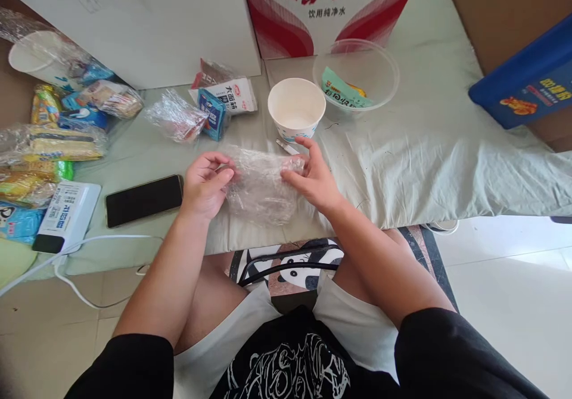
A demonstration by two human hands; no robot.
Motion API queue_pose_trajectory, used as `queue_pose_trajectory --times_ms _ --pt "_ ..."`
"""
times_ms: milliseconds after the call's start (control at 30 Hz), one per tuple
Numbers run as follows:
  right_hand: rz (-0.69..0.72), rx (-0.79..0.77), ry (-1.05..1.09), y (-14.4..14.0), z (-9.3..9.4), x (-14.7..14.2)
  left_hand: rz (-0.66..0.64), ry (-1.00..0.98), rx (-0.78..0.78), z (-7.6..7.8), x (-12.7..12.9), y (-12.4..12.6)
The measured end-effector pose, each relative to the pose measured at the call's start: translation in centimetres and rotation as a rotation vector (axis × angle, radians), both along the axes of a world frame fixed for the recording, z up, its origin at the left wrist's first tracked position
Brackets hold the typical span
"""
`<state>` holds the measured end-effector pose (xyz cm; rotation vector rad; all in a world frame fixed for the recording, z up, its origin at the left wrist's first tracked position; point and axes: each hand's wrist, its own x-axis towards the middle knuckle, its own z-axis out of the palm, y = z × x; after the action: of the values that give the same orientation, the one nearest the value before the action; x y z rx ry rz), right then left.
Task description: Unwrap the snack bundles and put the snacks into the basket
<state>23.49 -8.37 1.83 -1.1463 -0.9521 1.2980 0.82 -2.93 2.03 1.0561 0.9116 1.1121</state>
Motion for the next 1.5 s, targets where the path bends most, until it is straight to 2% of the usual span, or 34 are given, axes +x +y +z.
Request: queue_pose_trajectory --times_ms 100,200,267,400,433,567,633,700,767,867,933,1067,1133,1200,1267,1367,1433,1500 --pt "0.047 0.025 -0.020 0.1 0.0 -0.1 -0.078 -0.056 -0.167 0.2 0.0 0.0" --pt "-0.005 0.088 0.000 0.1 -0.2 0.0 -0.317 0.065 -0.398 0.5 -0.2 -0.1" --pt "-0.002 0.087 0.036 0.1 -0.3 0.0 -0.374 0.137 -0.441 0.7 -0.3 -0.2" --pt "0.173 -0.045 0.003 0.1 -0.2 -0.2 -0.193 0.123 -0.311 0.7 -0.2 -0.2" --pt "0.188 -0.069 -0.039 0.1 -0.1 -0.2 -0.183 0.127 -0.290 0.7 -0.2 -0.3" --pt "0.102 -0.073 -0.171 0.0 0.3 -0.2 -0.284 0.254 -0.277 0.5 0.0 -0.4" --pt "0.125 -0.078 -0.205 0.0 0.4 0.0 -0.241 0.263 -0.249 0.6 0.0 -0.4" --pt "0.170 -0.056 -0.201 -0.1 0.5 0.2 -0.156 0.185 -0.232 0.9 -0.1 -0.4" --pt "0.150 0.001 -0.122 -0.2 0.6 0.3 -0.117 0.087 -0.249 1.4 -0.2 -0.3" --pt "0.064 0.045 0.014 -0.2 0.8 0.6 -0.143 0.000 -0.265 2.0 -0.3 -0.2" --pt "0.060 0.045 0.018 -0.2 0.9 0.9 -0.162 -0.008 -0.247 2.1 -0.2 -0.1" --pt "0.115 0.050 -0.213 -0.2 1.1 1.1 -0.127 0.108 -0.147 1.7 -0.1 -0.1" --pt "0.098 0.002 -0.318 -0.3 1.1 0.9 -0.122 0.176 -0.106 1.4 0.0 -0.2" --pt "0.041 -0.043 -0.312 -0.2 0.8 0.6 -0.117 0.212 -0.083 1.1 -0.1 -0.1" --pt "-0.012 -0.064 -0.206 0.1 0.4 0.4 -0.054 0.234 -0.051 0.7 -0.1 0.1" --pt "-0.086 -0.062 -0.069 0.5 -0.1 0.5 0.185 0.278 0.025 0.2 -0.2 0.7" --pt "-0.169 -0.045 -0.069 0.6 -0.1 0.6 0.361 0.309 0.095 0.1 -0.2 0.8" --pt "-0.255 -0.023 -0.117 0.6 0.0 0.6 0.451 0.344 0.184 0.2 0.1 0.5"
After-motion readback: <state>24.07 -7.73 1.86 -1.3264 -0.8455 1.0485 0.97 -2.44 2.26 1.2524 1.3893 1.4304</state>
